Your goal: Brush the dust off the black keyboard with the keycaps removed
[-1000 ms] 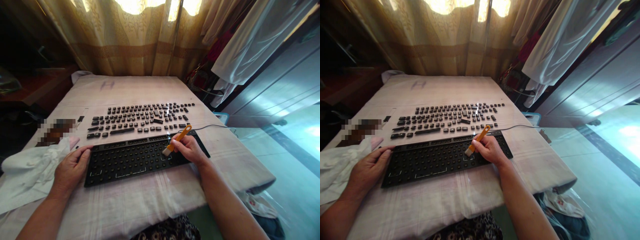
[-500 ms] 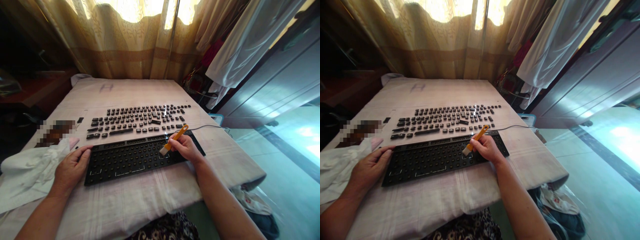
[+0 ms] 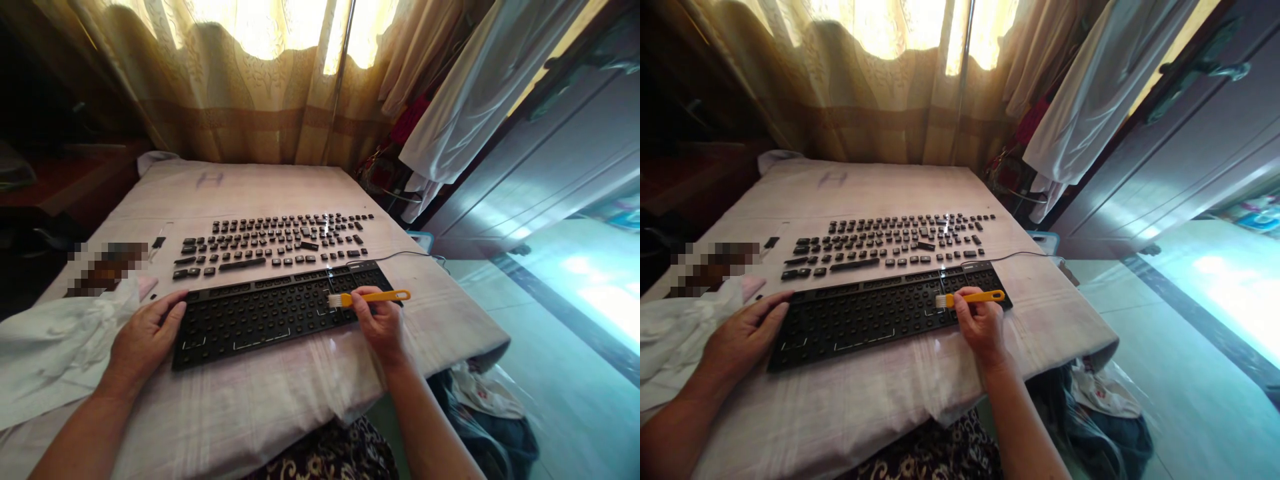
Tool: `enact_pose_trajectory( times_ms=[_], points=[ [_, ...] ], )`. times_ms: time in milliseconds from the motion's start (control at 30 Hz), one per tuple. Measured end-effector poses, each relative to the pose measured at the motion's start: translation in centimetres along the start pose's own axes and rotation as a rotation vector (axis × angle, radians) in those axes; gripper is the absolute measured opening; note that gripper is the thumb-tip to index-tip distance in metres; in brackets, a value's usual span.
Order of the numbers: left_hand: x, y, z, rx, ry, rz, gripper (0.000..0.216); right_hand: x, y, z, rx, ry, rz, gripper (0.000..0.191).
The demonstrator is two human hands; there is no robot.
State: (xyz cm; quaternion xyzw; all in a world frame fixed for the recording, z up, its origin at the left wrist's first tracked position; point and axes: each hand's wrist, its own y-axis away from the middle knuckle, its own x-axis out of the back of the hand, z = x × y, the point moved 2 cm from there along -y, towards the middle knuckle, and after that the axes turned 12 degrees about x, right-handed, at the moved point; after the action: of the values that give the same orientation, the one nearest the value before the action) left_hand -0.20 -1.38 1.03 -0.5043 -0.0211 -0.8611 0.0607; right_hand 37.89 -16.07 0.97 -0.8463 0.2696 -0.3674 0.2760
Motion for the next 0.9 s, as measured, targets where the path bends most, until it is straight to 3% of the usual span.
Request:
enact_pose_trajectory(
  times_ms=[300, 567, 900],
  points=[
    [-0.12, 0.13, 0.14, -0.080, -0.019, -0.049, 0.062, -0.35, -0.27, -0.37, 0.083, 0.109, -0.030, 0.023],
    [-0.31, -0.17, -0.25, -0.154, -0.006, -0.011, 0.060, -0.77, -0.14, -0.42, 0.190, 0.139, -0.028, 0.024],
    [-0.51, -0.27, -0.26, -0.173, -0.015, -0.018, 0.063, -0.92, -0.21, -0.54, 0.149, -0.001, 0.004, 0.023]
  ],
)
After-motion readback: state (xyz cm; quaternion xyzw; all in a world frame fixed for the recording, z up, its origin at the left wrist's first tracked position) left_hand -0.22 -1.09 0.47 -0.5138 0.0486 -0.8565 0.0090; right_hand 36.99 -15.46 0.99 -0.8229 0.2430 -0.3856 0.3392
